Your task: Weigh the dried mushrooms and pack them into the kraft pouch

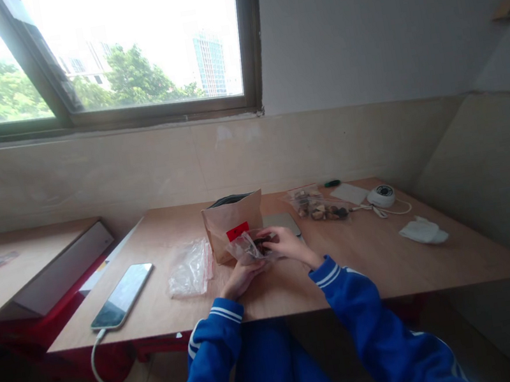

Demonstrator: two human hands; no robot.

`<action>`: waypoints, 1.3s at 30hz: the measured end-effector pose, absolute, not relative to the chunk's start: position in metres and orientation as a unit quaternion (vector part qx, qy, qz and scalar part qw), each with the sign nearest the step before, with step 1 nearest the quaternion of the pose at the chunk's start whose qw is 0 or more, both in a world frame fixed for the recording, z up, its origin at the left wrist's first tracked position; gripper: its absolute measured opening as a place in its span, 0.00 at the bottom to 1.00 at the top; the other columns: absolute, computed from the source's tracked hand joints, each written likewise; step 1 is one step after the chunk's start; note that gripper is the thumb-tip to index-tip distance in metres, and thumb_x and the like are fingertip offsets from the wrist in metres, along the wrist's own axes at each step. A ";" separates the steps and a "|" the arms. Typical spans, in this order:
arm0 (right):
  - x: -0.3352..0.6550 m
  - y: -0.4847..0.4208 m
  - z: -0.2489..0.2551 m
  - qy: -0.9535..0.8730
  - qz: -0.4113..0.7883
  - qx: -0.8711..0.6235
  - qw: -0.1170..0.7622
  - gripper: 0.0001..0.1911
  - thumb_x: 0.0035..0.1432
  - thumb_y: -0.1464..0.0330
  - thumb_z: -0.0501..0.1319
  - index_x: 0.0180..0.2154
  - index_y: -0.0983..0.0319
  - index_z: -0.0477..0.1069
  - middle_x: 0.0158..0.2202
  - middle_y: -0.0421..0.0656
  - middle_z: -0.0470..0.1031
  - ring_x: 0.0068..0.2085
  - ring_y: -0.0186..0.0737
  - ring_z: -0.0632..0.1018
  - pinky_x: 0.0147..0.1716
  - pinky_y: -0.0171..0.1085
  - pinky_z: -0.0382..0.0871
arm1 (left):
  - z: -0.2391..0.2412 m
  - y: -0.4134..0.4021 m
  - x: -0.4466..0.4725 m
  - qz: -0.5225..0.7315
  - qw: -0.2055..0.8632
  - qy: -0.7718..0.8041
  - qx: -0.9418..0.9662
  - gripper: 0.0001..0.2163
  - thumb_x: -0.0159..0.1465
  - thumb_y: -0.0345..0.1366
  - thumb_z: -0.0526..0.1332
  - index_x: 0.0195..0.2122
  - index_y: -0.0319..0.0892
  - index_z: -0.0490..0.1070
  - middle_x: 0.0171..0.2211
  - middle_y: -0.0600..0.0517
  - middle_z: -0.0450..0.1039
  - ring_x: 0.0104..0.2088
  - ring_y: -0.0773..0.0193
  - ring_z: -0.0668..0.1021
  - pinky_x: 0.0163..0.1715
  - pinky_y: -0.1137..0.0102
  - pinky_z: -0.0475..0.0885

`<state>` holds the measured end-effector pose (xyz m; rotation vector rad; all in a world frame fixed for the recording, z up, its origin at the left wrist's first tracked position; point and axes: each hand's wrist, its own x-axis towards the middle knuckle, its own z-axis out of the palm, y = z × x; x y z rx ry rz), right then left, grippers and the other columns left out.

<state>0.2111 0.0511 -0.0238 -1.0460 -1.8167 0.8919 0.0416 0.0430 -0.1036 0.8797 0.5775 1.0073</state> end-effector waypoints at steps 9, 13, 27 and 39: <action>0.219 0.048 -0.007 -0.714 0.289 -0.437 0.465 0.08 0.53 0.72 0.60 0.34 0.63 0.77 0.36 0.46 0.80 0.37 0.42 0.80 0.39 0.40 0.74 | -0.106 0.044 0.041 0.451 0.750 0.285 0.392 0.19 0.50 0.27 0.66 0.45 0.37 0.72 0.47 0.42 0.74 0.50 0.50 0.74 0.55 0.53 0.64; 0.216 0.050 0.029 -0.711 0.260 -0.381 0.530 0.09 0.55 0.69 0.61 0.38 0.61 0.77 0.39 0.45 0.79 0.40 0.41 0.79 0.42 0.38 0.73 | -0.102 0.042 0.041 0.453 0.756 0.275 0.384 0.18 0.51 0.25 0.66 0.44 0.38 0.73 0.46 0.43 0.75 0.50 0.49 0.74 0.56 0.54 0.62; 0.151 0.114 0.070 -0.833 0.124 -0.281 0.461 0.19 0.58 0.80 0.49 0.40 0.61 0.75 0.40 0.43 0.75 0.42 0.35 0.75 0.45 0.35 0.68 | -0.099 0.042 0.041 0.460 0.755 0.278 0.375 0.18 0.49 0.25 0.66 0.44 0.38 0.74 0.44 0.45 0.77 0.51 0.46 0.73 0.56 0.55 0.63; 0.169 0.089 0.073 -0.856 0.059 -0.314 0.406 0.27 0.55 0.80 0.50 0.56 0.60 0.63 0.58 0.45 0.64 0.60 0.40 0.63 0.61 0.45 0.50 | -0.102 0.044 0.041 0.462 0.746 0.272 0.396 0.17 0.50 0.25 0.65 0.42 0.38 0.74 0.44 0.44 0.76 0.52 0.45 0.73 0.57 0.50 0.61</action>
